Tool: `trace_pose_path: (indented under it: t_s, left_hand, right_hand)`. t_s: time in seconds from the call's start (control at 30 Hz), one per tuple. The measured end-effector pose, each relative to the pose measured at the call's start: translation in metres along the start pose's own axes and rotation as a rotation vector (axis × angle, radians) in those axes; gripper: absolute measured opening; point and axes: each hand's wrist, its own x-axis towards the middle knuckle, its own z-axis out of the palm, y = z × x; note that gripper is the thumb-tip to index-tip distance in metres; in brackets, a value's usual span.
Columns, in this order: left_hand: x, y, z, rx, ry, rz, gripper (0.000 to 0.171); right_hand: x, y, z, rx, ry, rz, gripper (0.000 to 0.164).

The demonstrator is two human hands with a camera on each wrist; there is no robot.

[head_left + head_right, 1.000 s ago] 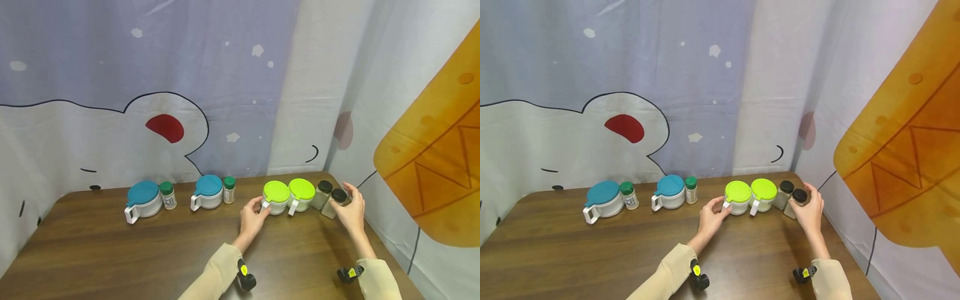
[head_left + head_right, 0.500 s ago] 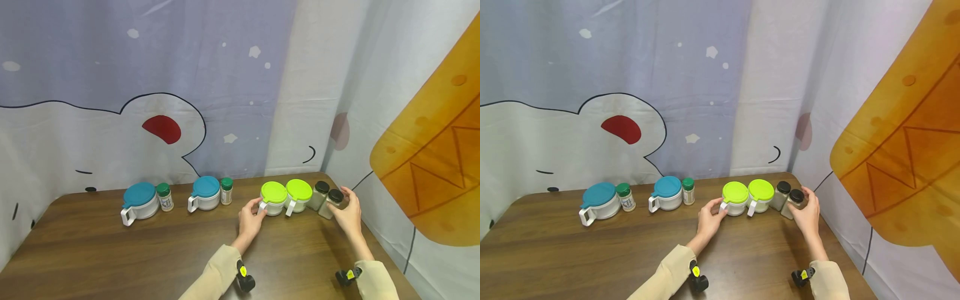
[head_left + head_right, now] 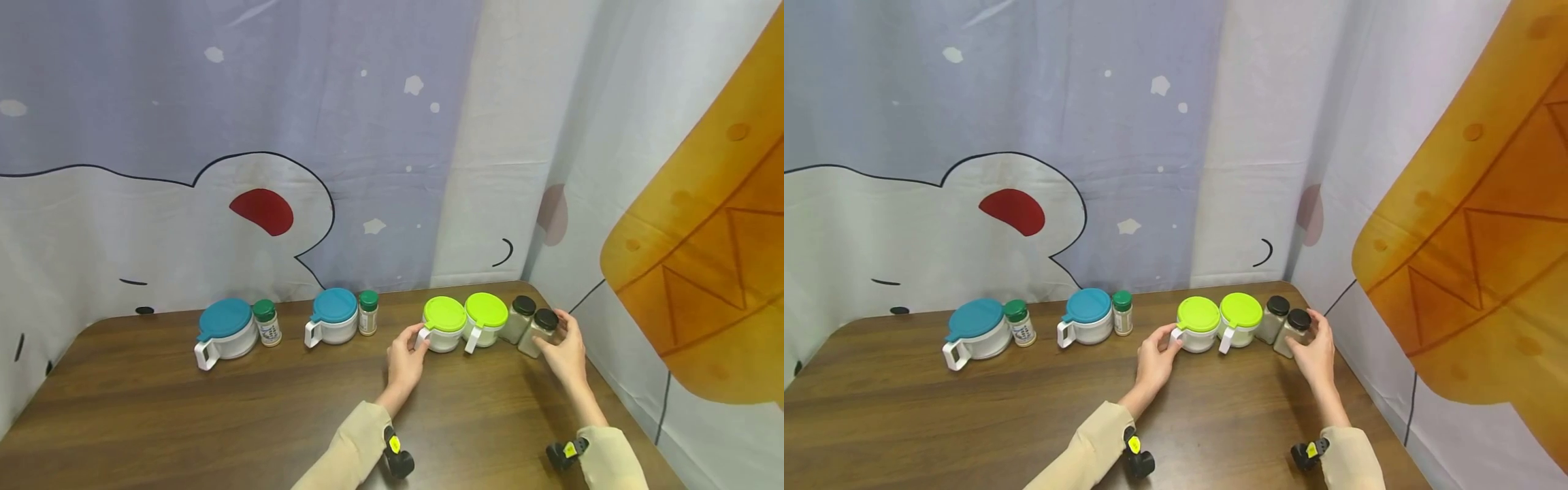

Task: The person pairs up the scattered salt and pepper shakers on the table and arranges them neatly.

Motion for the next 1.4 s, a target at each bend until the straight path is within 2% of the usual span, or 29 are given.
trace_pose_path:
  t_s: [0.47, 0.8, 0.93, 1.1, 1.4]
  left_hand:
    - [0.001, -0.001, -0.008, -0.002, 0.012, 0.016, 0.027]
    - [0.0, -0.004, -0.009, 0.041, 0.033, -0.028, 0.026]
    - [0.001, -0.004, -0.009, 0.029, 0.033, -0.051, 0.025]
    - [0.002, -0.005, -0.008, -0.009, 0.036, -0.038, 0.028]
    - [0.004, -0.006, -0.007, 0.009, 0.078, -0.035, 0.025]
  right_hand:
    - [0.005, 0.006, 0.007, 0.072, 0.017, 0.03, 0.075]
    - [0.004, 0.01, 0.009, 0.049, 0.042, 0.018, 0.07]
    - [0.001, 0.011, 0.007, 0.016, 0.048, 0.033, 0.069]
    - [0.0, 0.015, 0.006, -0.007, 0.042, 0.058, 0.064]
    - [0.001, 0.017, 0.007, -0.036, 0.064, 0.065, 0.062]
